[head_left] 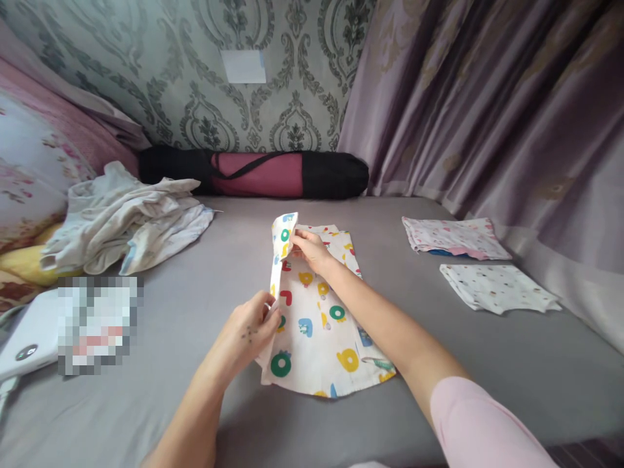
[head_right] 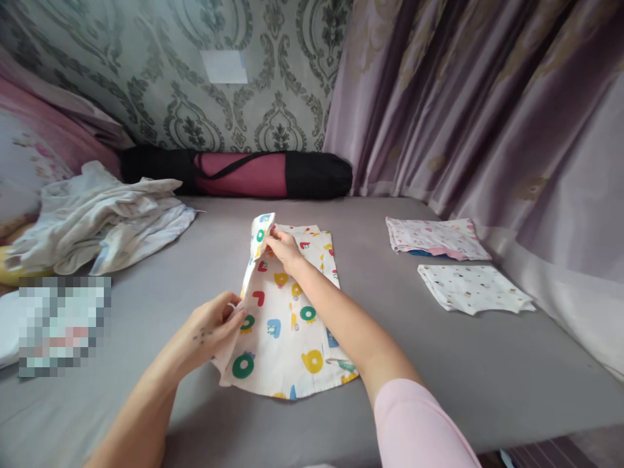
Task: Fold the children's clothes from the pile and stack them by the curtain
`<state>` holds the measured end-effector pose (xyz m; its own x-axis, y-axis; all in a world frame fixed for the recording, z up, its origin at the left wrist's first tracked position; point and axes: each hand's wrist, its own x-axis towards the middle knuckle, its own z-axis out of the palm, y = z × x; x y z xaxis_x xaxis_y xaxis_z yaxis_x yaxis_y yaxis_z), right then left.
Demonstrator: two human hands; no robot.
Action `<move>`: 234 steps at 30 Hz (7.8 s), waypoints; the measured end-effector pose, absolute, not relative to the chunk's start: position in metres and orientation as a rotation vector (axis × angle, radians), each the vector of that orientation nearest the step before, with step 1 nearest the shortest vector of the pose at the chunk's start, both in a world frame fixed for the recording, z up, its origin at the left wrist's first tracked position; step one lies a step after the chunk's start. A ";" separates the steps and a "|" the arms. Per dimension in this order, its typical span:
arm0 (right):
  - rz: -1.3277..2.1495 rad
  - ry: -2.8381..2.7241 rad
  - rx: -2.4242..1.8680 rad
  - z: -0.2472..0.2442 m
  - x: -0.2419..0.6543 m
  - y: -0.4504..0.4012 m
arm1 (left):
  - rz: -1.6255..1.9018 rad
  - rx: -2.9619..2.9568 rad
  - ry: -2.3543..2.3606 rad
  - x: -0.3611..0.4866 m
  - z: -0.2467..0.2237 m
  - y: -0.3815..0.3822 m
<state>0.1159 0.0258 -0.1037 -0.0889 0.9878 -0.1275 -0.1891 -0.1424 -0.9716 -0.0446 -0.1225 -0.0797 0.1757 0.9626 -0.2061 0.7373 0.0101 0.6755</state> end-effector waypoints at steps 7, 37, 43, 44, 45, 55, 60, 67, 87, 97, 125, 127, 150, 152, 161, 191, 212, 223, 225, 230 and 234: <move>1.321 -1.058 -1.238 -0.116 0.152 0.015 | 0.509 1.763 1.319 -0.027 -0.085 -0.127; 0.680 -1.799 -1.852 -0.133 0.180 0.010 | 0.078 2.250 1.037 -0.029 -0.088 -0.149; 0.660 -1.772 -1.844 -0.137 0.181 0.012 | 0.076 2.324 1.008 -0.025 -0.086 -0.149; 0.661 -1.772 -1.841 -0.137 0.181 0.012 | 0.083 2.337 1.021 -0.024 -0.087 -0.149; 0.668 -1.768 -1.838 -0.138 0.181 0.012 | 0.085 2.350 1.038 -0.023 -0.087 -0.149; 0.843 -1.714 -1.875 -0.140 0.184 0.024 | 0.261 2.039 1.105 -0.019 -0.067 -0.143; 0.499 -1.860 -1.896 -0.121 0.172 0.025 | 0.430 2.221 1.330 -0.023 -0.081 -0.139; 0.273 -2.365 -1.541 -0.120 0.126 0.035 | 0.569 2.463 1.215 -0.033 -0.117 -0.136; 0.419 -2.464 -1.493 -0.146 0.119 0.075 | 0.063 2.410 1.074 -0.033 -0.132 -0.129; 0.244 -2.458 -1.650 -0.151 0.127 0.083 | 0.034 2.290 0.932 -0.026 -0.085 -0.135; 0.337 -2.574 -1.582 -0.130 0.105 0.016 | 1.342 1.352 1.525 -0.049 -0.101 -0.101; 0.351 -2.549 -1.566 -0.130 0.095 -0.008 | 1.365 1.334 1.504 -0.049 -0.100 -0.100; 0.614 -2.618 -1.151 -0.126 0.092 -0.134 | 1.404 1.301 1.565 -0.051 -0.104 -0.096; 0.804 -2.618 -1.084 -0.115 0.098 -0.122 | 1.359 1.329 1.561 -0.050 -0.106 -0.097; 0.683 -2.423 -1.470 -0.091 0.147 -0.017 | 1.148 1.539 1.657 -0.044 -0.108 -0.101; 0.401 -2.425 -1.748 -0.138 0.224 -0.138 | 0.330 2.643 1.225 0.000 -0.145 -0.130; 0.294 -2.522 -1.255 -0.107 0.287 -0.228 | 0.369 2.790 1.045 -0.081 -0.119 -0.183; -0.033 -2.526 -1.043 -0.119 0.284 -0.225 | 0.532 3.026 0.857 -0.078 -0.118 -0.181; 0.014 -2.534 -1.053 -0.116 0.284 -0.222 | 0.509 2.994 0.836 -0.076 -0.113 -0.177; 0.315 -2.526 -1.149 -0.091 0.286 -0.206 | 0.522 2.815 0.870 -0.071 -0.093 -0.162; 0.544 -2.427 -1.254 -0.072 0.287 -0.185 | 0.594 2.646 0.986 -0.065 -0.076 -0.146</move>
